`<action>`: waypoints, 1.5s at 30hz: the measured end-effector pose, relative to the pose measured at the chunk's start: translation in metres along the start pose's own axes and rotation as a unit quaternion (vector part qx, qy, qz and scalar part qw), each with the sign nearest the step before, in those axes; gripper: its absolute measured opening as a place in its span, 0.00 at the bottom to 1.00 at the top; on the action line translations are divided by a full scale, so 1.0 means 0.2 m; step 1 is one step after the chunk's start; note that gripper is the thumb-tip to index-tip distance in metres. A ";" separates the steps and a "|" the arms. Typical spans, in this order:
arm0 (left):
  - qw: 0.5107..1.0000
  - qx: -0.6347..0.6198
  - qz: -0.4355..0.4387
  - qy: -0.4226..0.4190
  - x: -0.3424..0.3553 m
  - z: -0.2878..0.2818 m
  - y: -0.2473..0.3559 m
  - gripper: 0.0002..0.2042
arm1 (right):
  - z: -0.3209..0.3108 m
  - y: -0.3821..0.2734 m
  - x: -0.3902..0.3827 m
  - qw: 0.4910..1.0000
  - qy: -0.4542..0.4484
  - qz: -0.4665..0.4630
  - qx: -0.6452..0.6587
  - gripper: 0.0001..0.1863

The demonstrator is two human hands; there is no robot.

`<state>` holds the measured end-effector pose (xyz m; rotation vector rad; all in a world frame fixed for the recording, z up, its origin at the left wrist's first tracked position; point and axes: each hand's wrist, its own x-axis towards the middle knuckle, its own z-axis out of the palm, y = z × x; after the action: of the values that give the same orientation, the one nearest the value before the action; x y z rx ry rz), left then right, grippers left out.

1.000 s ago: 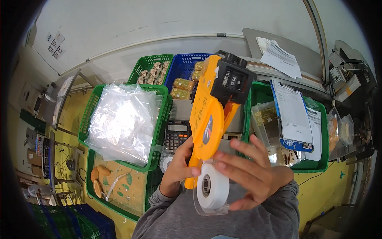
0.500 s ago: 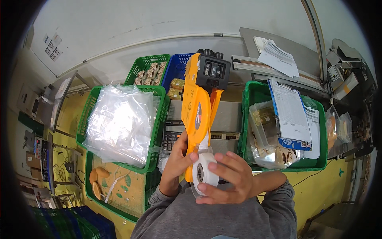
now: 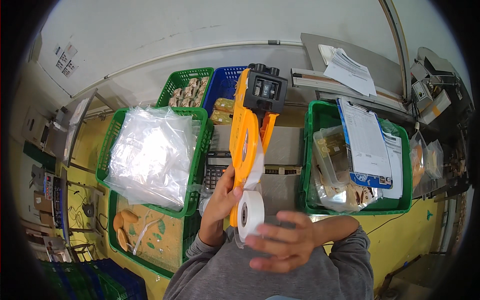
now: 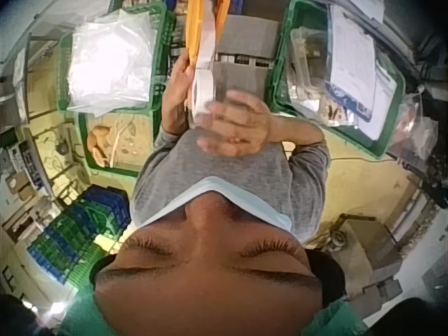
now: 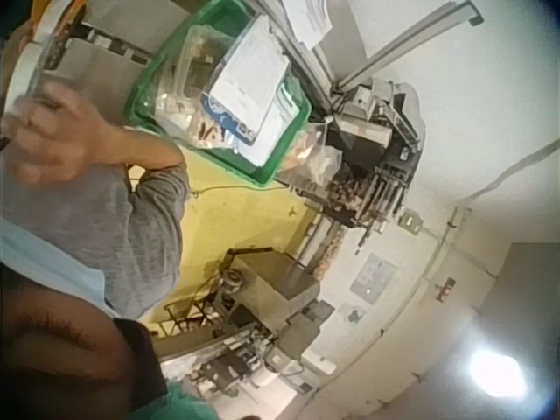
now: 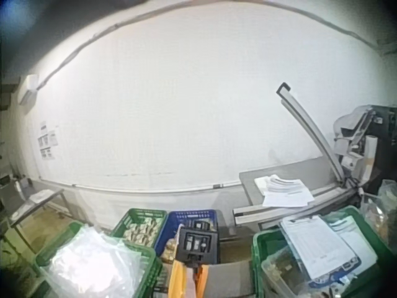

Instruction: The person positions several plastic bags containing cards on a metal table and applies labels to them using a hand-held labeling tool. The person then moves to a different station, picks up a roll of tape, and reloads the labeling tool with it.

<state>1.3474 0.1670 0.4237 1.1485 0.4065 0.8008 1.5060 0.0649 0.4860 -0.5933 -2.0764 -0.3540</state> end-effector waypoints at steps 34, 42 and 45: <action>1.000 0.009 -0.027 -0.011 -0.04 0.01 -0.03 0.46 | 0.01 0.34 0.11 0.963 0.055 0.166 -0.203 0.19; 0.998 0.020 -0.066 0.007 -0.05 0.03 -0.04 0.46 | 0.04 0.39 0.16 0.954 0.145 0.127 -0.231 0.16; 0.997 0.027 -0.070 0.010 -0.06 0.02 -0.04 0.46 | 0.04 0.38 0.17 0.955 0.110 0.169 -0.219 0.15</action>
<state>1.3455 0.1536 0.4163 1.1499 0.5232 0.6825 1.5248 0.1414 0.5115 -1.1045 -1.6476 -0.6539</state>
